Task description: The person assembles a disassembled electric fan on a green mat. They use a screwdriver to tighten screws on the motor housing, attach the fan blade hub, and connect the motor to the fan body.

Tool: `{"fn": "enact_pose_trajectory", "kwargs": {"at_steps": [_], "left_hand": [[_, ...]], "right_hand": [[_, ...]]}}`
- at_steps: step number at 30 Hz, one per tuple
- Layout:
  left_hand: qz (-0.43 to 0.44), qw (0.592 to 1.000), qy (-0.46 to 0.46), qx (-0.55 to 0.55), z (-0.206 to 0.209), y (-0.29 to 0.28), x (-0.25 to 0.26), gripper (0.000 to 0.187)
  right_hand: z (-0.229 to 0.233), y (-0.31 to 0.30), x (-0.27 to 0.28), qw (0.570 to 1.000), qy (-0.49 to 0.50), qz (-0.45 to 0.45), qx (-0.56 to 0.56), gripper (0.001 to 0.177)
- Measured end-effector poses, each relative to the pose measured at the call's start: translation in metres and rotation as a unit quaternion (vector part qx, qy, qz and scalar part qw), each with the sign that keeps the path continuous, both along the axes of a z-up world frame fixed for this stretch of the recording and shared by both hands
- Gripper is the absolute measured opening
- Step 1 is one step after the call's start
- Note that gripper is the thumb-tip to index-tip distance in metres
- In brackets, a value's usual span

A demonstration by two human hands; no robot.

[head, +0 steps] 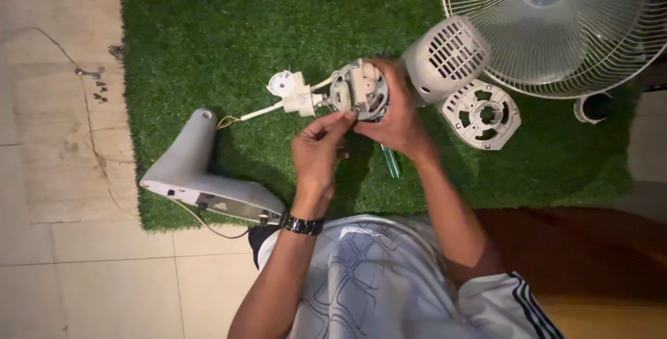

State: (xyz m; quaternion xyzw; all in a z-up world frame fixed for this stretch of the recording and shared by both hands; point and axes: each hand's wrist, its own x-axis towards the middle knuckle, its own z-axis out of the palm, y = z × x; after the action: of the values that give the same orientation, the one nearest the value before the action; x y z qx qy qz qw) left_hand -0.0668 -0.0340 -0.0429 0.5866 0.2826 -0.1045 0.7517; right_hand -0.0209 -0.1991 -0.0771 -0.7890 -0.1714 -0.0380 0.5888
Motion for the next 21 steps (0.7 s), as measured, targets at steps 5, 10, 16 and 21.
{"fn": "enact_pose_trajectory", "kwargs": {"at_steps": [5,10,16,21], "left_hand": [[0.014,1.0,0.006,0.006,-0.002,0.0,0.002,0.018],[0.005,0.998,0.054,-0.009,0.0,0.004,0.004,0.018],[-0.003,0.998,0.062,-0.01,-0.002,0.008,0.008,0.019],[-0.011,1.0,0.017,0.023,-0.001,0.009,0.006,0.02]], "right_hand": [[0.003,0.002,0.0,0.999,-0.014,-0.018,-0.041,0.096],[0.005,0.004,0.0,0.999,-0.005,-0.018,-0.048,0.097],[0.005,0.006,-0.002,0.999,-0.015,-0.016,-0.046,0.096],[0.003,0.006,-0.002,0.998,-0.001,-0.024,-0.05,0.095]]}}
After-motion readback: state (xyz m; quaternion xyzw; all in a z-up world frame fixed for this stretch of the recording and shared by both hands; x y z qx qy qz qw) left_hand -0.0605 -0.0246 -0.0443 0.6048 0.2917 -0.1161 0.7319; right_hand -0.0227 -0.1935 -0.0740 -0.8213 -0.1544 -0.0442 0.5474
